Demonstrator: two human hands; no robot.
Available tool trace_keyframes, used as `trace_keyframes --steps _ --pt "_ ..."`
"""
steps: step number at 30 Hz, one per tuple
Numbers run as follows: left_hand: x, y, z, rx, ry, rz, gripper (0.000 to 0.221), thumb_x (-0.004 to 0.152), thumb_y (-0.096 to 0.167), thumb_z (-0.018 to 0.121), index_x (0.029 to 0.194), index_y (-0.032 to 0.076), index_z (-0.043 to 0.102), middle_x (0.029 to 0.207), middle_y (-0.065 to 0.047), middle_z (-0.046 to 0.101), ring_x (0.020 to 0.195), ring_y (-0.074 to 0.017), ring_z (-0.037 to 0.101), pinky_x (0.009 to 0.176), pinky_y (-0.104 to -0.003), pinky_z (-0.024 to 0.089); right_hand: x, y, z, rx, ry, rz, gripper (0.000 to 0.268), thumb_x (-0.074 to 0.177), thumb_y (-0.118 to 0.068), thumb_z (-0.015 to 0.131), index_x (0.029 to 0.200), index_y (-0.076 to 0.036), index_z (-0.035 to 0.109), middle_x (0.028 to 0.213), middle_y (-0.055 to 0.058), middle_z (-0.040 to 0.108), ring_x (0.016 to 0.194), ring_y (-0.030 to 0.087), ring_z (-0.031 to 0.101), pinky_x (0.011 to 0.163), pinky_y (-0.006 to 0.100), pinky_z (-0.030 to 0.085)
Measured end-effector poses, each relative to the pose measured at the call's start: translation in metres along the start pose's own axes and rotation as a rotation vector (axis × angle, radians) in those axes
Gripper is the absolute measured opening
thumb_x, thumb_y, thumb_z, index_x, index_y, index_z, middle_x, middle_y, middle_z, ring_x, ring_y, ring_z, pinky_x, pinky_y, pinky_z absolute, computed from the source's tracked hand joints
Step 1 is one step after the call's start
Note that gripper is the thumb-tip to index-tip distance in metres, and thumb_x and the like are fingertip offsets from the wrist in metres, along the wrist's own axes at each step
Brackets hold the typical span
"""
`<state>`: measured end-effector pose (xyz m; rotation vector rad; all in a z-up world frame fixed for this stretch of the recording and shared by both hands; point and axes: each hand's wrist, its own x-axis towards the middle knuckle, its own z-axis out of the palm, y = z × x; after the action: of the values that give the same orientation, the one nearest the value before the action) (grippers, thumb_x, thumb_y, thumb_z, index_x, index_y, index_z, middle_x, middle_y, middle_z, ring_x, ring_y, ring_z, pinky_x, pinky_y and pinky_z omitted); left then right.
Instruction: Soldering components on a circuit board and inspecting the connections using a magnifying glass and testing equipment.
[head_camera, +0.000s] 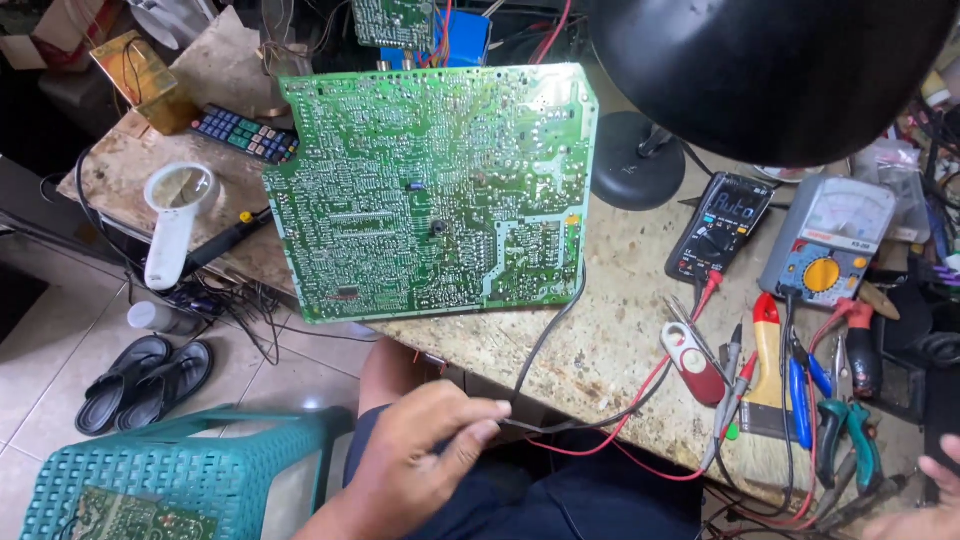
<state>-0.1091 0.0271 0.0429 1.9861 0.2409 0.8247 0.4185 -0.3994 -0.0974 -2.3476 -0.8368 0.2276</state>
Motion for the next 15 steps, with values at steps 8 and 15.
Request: trace_keyframes --steps 8,15 --pt "0.065 -0.012 -0.034 -0.174 0.625 -0.139 0.02 0.101 0.004 0.059 0.118 -0.001 0.069 0.094 -0.013 0.072 0.071 -0.0134 0.066 0.058 -0.02 0.059 0.017 -0.368 0.112 0.769 0.54 -0.354 0.043 0.111 -0.032 0.055 0.133 0.004 0.048 0.107 0.031 0.063 0.085 0.035 0.07 0.063 0.037 0.061" --pt "0.095 -0.011 -0.06 0.215 0.771 -0.052 0.018 0.101 0.003 0.063 0.116 -0.003 0.071 0.1 -0.015 0.072 0.065 -0.0141 0.067 0.055 -0.02 0.055 0.048 -0.442 0.147 1.181 0.209 -0.123 0.021 0.103 -0.018 0.049 0.109 0.0 0.059 0.093 0.026 0.072 0.074 0.028 0.073 0.066 0.032 0.065"
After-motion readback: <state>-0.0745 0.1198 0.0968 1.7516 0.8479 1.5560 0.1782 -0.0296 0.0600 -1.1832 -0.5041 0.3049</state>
